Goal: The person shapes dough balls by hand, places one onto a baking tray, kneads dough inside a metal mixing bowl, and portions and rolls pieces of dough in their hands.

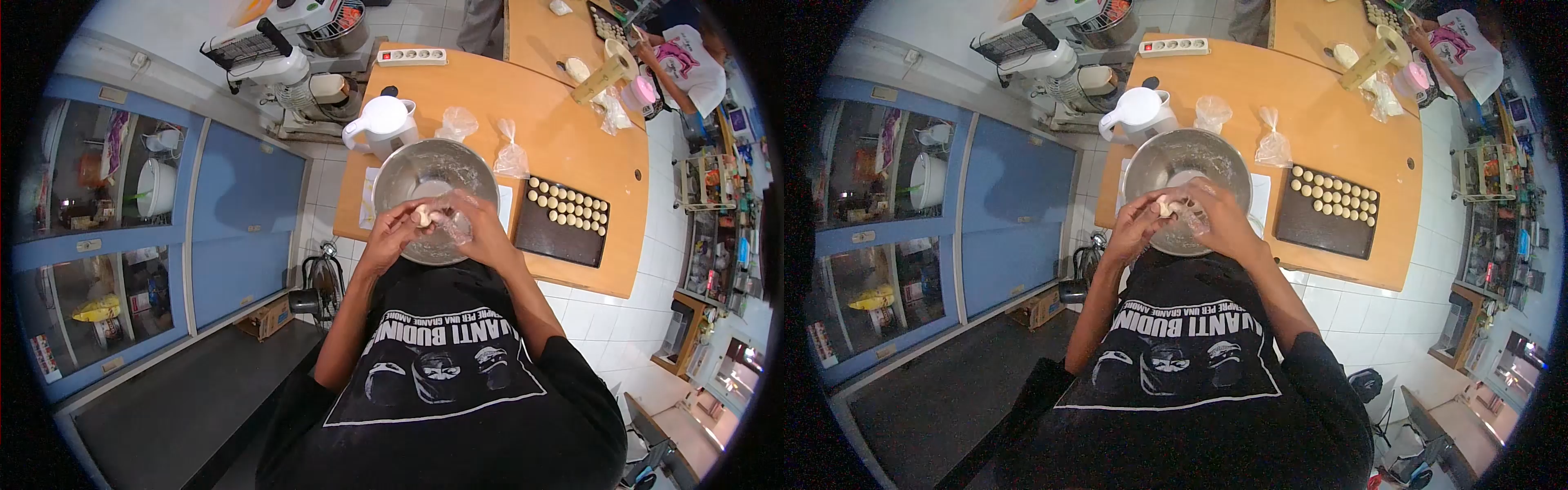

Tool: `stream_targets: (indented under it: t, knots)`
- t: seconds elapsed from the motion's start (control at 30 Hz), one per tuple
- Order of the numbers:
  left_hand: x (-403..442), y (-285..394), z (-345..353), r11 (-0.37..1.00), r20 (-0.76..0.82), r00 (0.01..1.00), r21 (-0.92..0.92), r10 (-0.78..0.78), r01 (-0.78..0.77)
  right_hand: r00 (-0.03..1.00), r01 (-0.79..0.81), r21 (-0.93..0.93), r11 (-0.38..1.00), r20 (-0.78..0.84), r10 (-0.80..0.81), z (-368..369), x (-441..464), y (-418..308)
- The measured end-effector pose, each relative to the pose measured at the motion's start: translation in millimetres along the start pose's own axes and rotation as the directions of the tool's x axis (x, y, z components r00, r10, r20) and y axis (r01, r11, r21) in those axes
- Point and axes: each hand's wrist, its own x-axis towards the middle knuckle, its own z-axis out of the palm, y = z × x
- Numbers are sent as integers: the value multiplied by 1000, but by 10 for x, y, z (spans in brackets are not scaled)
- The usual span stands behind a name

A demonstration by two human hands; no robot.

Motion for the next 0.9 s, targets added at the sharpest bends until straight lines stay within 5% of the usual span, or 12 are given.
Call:
stream_targets:
  t: [0.1, 0.2, 0.6, 0.8, 0.9]
  knots:
    - [16, -22, 17, 993, -115, 992, -100, 46, -57, 990, -23, 139, 990, -134, 42, 70, 40, 28]
    - [-9, -14, 59, 996, -169, 985, -82, 31, -45, 983, -35, 86, 996, -179, 50, 113, 18, 41]
    - [33, -144, -6, 981, -146, 974, 121, 171, -154, 998, -53, 13, 999, -18, 53, 59, -17, 61]
    - [32, -104, -28, 982, -101, 988, 157, 119, -102, 994, -82, -123, 989, 64, 90, 56, -21, -22]
    - [33, -90, -35, 994, -107, 990, 75, 89, -82, 998, -29, -123, 992, -62, 22, 101, -37, -48]
